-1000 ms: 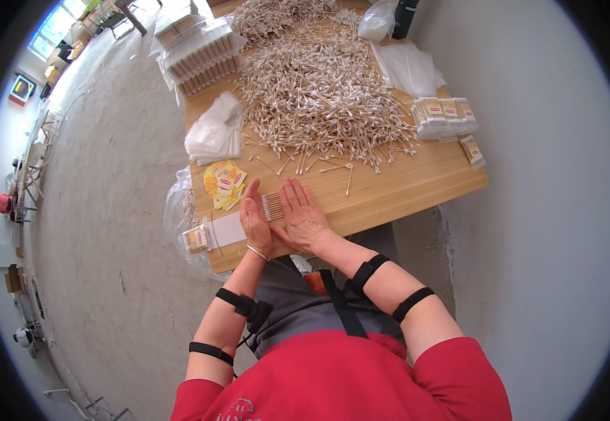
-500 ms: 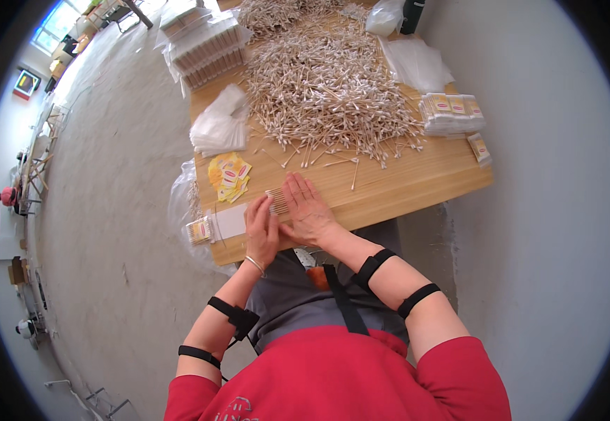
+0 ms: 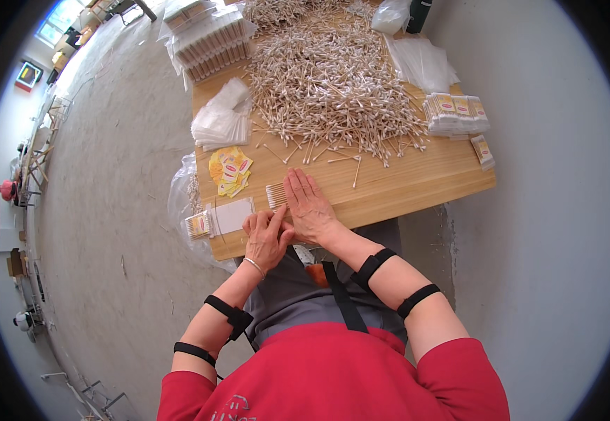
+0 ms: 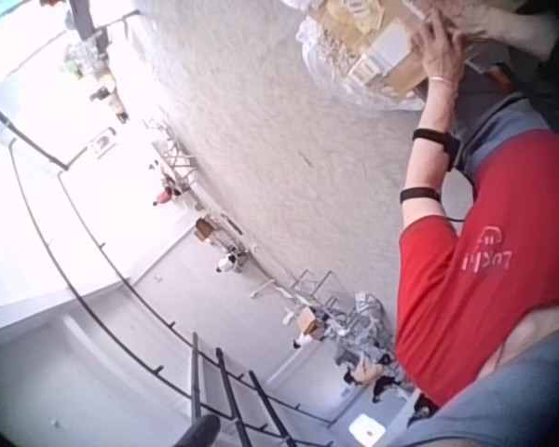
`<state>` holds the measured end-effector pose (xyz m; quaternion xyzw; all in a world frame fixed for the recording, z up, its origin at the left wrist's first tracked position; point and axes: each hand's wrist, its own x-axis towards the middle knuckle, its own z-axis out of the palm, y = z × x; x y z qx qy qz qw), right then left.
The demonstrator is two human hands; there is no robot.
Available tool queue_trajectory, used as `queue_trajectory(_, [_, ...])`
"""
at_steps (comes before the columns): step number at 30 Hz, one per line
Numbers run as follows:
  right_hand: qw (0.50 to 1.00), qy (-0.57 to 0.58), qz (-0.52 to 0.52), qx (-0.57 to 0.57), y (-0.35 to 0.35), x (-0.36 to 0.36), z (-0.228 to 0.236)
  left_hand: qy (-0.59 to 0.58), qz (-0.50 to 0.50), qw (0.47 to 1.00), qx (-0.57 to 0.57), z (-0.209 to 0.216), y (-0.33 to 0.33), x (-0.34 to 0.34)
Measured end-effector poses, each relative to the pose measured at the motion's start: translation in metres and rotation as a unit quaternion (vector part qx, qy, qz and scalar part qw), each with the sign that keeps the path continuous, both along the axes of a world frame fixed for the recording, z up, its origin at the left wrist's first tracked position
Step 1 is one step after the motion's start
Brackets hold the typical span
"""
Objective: Counting and placing cotton swabs into plastic bags for packaging.
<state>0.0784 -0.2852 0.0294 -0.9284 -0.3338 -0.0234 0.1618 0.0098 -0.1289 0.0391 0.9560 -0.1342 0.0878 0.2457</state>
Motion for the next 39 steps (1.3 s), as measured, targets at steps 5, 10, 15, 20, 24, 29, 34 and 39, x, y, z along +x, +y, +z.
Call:
queue_trajectory(5, [1.0, -0.001, 0.0, 0.013, -0.001, 0.0, -0.002, -0.002, 0.018, 1.0, 0.013, -0.002, -0.004, 0.002])
queue_trajectory(10, [1.0, 0.001, 0.0, 0.007, -0.001, 0.0, -0.002, 0.007, 0.019, 1.0, 0.016, -0.002, -0.004, 0.003])
queue_trajectory(15, [1.0, -0.001, -0.001, 0.01, 0.0, 0.0, 0.0, 0.016, 0.022, 0.999, 0.023, 0.0, -0.005, 0.003])
queue_trajectory(20, [1.0, -0.009, 0.002, 0.0, -0.001, -0.001, 0.001, 0.044, 0.056, 0.997, 0.018, -0.002, -0.009, 0.004])
queue_trajectory(24, [1.0, -0.007, 0.003, -0.016, -0.001, 0.0, 0.001, 0.027, 0.047, 0.998, 0.031, -0.003, -0.008, 0.005])
queue_trajectory(29, [1.0, -0.007, -0.001, -0.021, 0.0, 0.0, 0.0, 0.032, 0.071, 0.997, 0.011, -0.001, -0.012, 0.006])
queue_trajectory(34, [1.0, -0.009, -0.005, -0.012, 0.001, 0.0, -0.001, 0.06, 0.092, 0.994, 0.02, 0.002, -0.015, 0.01])
queue_trajectory(39, [1.0, -0.01, -0.006, -0.014, 0.0, 0.0, -0.001, 0.058, 0.089, 0.994, 0.024, 0.003, -0.015, 0.011])
